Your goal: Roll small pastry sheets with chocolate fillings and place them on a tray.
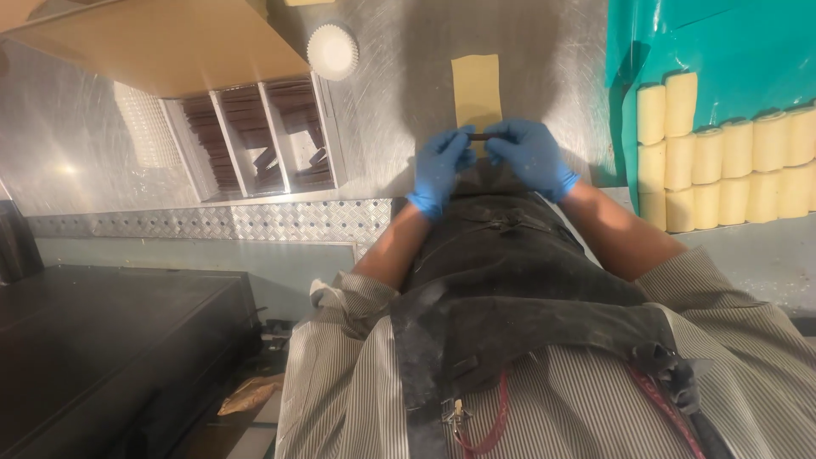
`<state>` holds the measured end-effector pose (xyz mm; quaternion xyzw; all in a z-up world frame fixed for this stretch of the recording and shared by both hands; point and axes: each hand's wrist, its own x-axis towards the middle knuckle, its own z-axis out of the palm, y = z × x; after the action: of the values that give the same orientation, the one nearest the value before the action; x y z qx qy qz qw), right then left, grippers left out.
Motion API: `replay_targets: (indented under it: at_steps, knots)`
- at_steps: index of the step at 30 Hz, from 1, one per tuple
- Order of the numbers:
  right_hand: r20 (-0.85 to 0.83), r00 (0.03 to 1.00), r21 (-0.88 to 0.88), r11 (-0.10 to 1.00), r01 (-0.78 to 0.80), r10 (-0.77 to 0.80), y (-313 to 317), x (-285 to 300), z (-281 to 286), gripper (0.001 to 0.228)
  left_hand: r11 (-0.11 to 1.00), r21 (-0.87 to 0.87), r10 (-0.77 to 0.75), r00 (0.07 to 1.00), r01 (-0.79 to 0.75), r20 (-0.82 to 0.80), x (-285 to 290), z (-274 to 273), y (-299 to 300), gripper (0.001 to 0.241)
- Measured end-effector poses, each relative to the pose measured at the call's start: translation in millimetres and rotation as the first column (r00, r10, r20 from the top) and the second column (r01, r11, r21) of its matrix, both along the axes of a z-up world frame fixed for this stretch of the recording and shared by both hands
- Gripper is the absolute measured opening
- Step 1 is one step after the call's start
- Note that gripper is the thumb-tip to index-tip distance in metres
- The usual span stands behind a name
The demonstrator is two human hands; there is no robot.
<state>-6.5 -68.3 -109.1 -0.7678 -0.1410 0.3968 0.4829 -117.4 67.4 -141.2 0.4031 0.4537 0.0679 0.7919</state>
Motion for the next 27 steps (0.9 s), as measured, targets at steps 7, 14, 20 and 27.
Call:
replay_targets:
  at_steps: [7,14,20,27]
  knots:
    - [0.169,0.969,-0.142,0.977,-0.158,0.181,-5,16,-19,0.020,0.935,0.253,-0.198,0.959,0.247,-0.204,-6,-51,11,0.017]
    - [0.165,0.962,-0.203,0.962,-0.181,0.216,-2,18,-2,0.019,0.807,0.372,-0.373,0.884,0.459,-0.283,-11,-27,12,0.020]
    - [0.292,0.907,-0.221,0.944,-0.245,0.304,-9,20,-23,0.019,0.730,0.428,-0.435,0.845,0.533,-0.310,-5,-2,18,0.021]
    - [0.388,0.849,-0.242,0.929,-0.281,0.358,-12,17,-37,0.017,0.682,0.450,-0.451,0.816,0.576,-0.361,-7,-16,16,0.022]
